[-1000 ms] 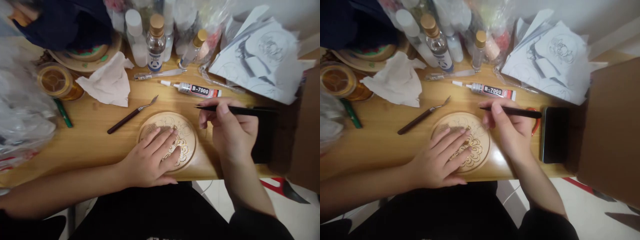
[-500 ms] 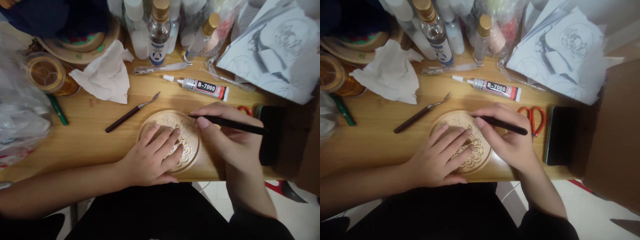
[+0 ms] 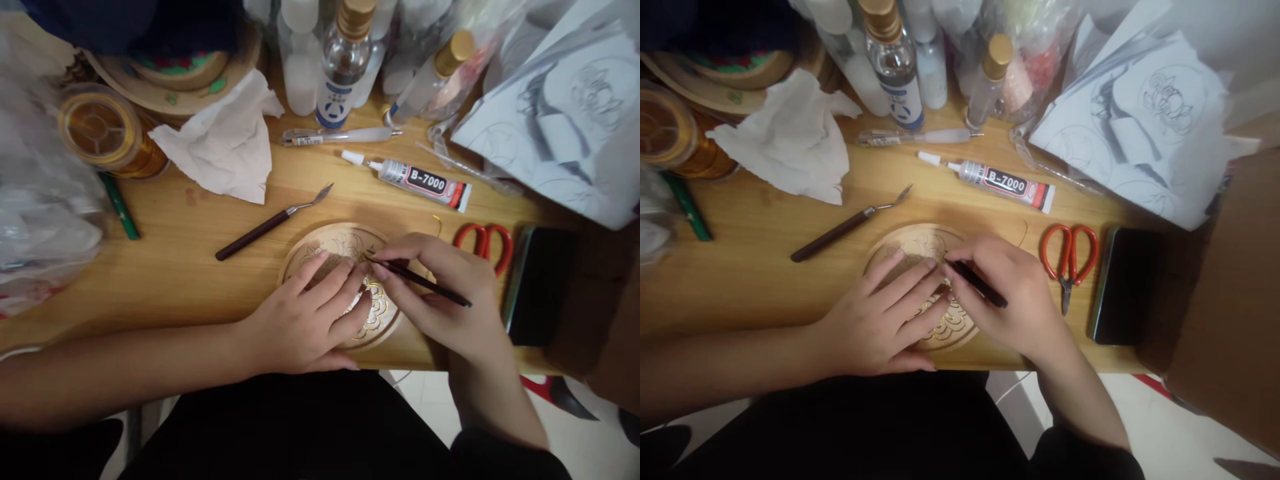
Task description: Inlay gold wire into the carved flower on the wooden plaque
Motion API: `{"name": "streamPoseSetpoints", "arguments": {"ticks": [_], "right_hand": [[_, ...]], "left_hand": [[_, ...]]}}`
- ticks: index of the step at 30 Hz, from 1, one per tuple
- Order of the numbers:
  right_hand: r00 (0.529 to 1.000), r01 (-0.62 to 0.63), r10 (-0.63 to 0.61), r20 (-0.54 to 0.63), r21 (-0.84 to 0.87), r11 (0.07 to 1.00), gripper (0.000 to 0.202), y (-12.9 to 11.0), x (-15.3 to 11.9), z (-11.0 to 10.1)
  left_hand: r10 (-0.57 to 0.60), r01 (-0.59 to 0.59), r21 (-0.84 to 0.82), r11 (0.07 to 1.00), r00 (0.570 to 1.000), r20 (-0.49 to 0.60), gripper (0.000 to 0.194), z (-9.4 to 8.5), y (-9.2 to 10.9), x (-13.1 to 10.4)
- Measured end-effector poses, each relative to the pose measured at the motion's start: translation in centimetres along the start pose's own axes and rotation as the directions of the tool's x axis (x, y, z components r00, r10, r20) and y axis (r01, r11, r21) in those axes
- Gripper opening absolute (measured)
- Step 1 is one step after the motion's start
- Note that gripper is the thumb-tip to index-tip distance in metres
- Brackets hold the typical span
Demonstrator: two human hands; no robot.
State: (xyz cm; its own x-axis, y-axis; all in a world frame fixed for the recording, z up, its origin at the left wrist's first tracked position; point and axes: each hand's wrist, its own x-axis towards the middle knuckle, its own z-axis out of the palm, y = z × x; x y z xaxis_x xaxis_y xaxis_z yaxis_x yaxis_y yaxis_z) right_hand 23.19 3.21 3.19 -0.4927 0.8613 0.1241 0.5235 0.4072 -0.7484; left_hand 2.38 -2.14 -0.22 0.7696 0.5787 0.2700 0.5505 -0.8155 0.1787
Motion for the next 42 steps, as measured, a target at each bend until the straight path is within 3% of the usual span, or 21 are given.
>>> {"name": "streamPoseSetpoints", "arguments": {"ticks": [28,42], "right_hand": [[0.994,0.104,-0.109,-0.023,-0.152,0.983,0.018,-0.04,-0.23,0.64],[1.0,0.017,-0.019,-0.02,-0.112,0.994,0.02,-0.24,-0.44,0.62]], "left_hand": [[-0.021,0.021,0.021,1.0,1.0,-0.008,0.071,0.16,0.05,0.03],[-0.009,0.009,0.006,1.0,1.0,-0.014,0.069,0.22,-0.02,-0.05]]}}
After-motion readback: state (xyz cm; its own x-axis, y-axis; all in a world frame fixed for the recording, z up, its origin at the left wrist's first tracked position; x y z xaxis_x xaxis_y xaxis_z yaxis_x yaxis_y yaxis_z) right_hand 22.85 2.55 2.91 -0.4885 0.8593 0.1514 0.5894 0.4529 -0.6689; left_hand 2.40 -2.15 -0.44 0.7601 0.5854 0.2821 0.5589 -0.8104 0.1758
